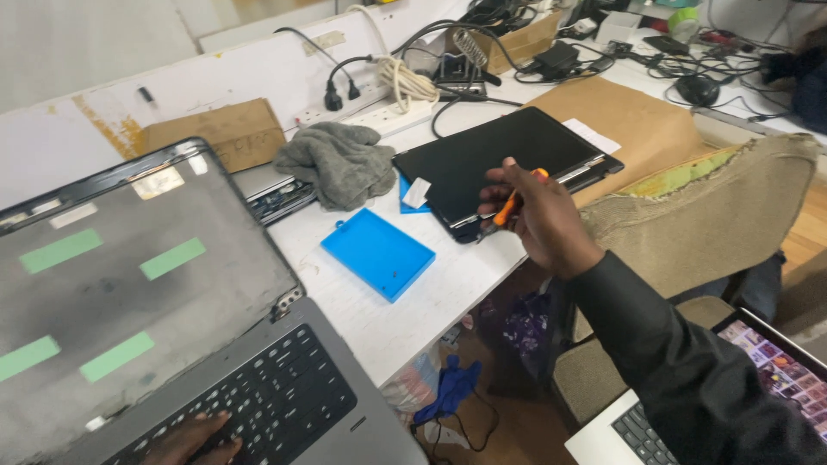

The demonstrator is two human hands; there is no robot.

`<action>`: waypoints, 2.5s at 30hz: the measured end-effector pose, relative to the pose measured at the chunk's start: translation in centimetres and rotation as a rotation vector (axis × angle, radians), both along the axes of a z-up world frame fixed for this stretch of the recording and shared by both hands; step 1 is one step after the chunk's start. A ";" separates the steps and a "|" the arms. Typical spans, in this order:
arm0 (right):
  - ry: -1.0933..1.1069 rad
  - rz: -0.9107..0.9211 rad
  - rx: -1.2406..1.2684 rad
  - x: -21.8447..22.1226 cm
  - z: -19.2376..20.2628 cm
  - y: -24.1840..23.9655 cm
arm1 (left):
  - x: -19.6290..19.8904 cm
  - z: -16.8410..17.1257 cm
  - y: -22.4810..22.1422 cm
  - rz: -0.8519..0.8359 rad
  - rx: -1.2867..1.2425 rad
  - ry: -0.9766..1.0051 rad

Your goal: Disassembling a laptop to remove the screen and internal components like RAM and storage using a screwdriver.

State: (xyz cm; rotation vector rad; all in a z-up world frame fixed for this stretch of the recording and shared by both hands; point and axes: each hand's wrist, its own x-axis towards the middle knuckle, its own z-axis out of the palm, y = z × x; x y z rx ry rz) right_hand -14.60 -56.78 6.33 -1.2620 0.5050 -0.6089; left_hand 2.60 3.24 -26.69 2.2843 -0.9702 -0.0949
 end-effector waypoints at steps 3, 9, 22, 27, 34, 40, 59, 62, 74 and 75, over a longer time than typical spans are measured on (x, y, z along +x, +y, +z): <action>0.122 0.156 -0.093 -0.5 1.4 5.5 | -5.6 16.2 -8.2 0.215 0.126 0.244; 0.230 0.487 -0.335 -1.2 2.1 15.6 | -11.7 22.5 -5.0 -0.251 0.233 -0.085; -0.378 0.686 -1.108 -3.3 -4.4 25.9 | -19.7 24.8 2.1 0.097 -0.008 -0.118; -0.314 0.789 -1.269 -3.7 -5.8 25.3 | -20.2 23.3 1.1 0.104 0.033 -0.225; -0.279 0.775 -1.314 -3.7 -6.0 25.4 | -21.6 25.4 -0.2 0.122 0.070 -0.243; -0.096 0.847 -1.325 -4.7 -5.3 25.4 | -22.8 26.5 1.2 0.056 0.048 -0.237; 0.192 0.657 -1.146 -6.7 -6.5 25.0 | -23.9 24.0 -0.5 0.169 0.009 -0.345; 0.196 0.654 -1.096 -6.8 -6.4 25.2 | -23.8 23.8 -0.5 0.178 -0.008 -0.357; 0.422 0.618 -1.026 -6.4 -6.1 25.0 | -23.5 23.2 -0.5 0.193 -0.055 -0.411; 0.413 0.619 -1.034 -6.4 -6.1 25.1 | -23.5 23.2 -0.5 0.191 -0.051 -0.402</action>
